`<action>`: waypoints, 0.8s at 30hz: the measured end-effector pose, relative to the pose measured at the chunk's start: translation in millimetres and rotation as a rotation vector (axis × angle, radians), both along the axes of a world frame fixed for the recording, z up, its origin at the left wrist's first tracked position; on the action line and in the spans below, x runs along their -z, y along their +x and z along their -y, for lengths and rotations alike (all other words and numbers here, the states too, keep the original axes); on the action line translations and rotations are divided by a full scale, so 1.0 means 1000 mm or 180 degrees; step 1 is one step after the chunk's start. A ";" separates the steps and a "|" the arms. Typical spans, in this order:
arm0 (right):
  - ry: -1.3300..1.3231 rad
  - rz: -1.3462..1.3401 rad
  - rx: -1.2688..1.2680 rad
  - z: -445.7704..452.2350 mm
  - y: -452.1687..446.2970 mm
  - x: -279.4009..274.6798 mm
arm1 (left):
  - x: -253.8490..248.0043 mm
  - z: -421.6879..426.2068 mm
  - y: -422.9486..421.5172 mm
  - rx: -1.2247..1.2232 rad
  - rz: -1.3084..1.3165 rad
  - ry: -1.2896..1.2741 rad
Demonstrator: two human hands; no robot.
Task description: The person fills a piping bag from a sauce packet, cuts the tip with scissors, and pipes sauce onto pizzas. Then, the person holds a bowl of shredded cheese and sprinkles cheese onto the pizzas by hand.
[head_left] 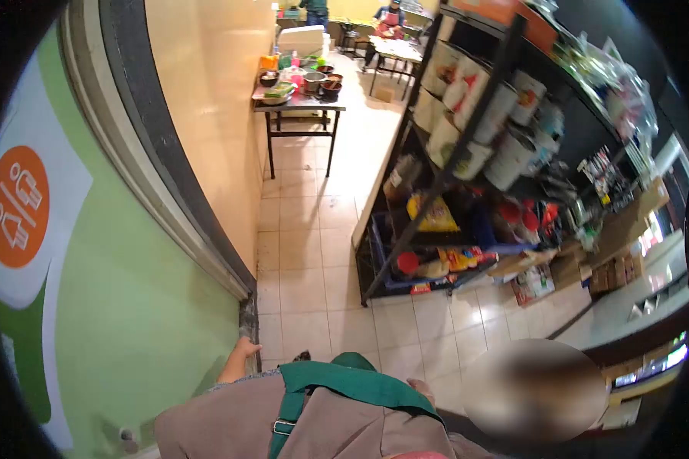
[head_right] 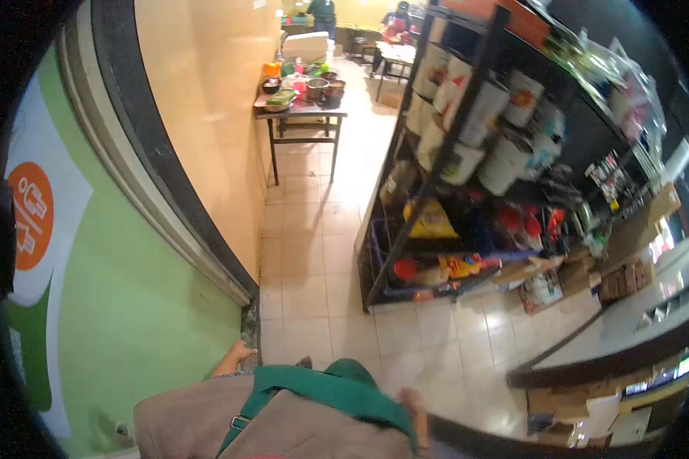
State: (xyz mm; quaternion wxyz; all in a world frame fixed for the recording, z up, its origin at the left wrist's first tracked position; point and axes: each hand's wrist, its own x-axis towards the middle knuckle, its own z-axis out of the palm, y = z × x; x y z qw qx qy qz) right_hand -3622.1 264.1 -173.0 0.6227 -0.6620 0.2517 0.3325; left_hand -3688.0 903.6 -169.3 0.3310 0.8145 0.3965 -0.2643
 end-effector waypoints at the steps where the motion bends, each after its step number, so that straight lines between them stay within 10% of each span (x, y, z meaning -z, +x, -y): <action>1: -0.0934 0.0677 -0.1404 -0.001 0.037 0.033 | 0.003 -0.006 0.019 -0.0174 0.0166 -0.0010; 2: -0.1871 0.1379 -0.2807 -0.006 0.077 0.052 | 0.010 -0.013 0.037 -0.0357 0.0335 -0.0020; 7: -0.0827 0.2650 -0.3008 -0.107 0.279 0.026 | 0.026 -0.026 0.117 -0.1099 0.0588 -0.0284; 12: -0.1650 0.1146 -0.3519 -0.364 0.503 -0.004 | 0.004 -0.033 0.147 -0.1518 0.0626 -0.0638; 13: -0.1657 0.1669 -0.3772 -0.418 0.524 -0.080 | 0.022 -0.039 0.149 -0.1562 0.0809 -0.0567; 23: -0.0826 0.3066 -0.3848 -0.681 0.748 -0.033 | -0.014 -0.163 0.387 -0.2969 0.0757 -0.0895; 24: -0.0838 0.2135 -0.4017 -0.684 0.766 -0.055 | -0.039 -0.182 0.434 -0.3088 0.0904 -0.0937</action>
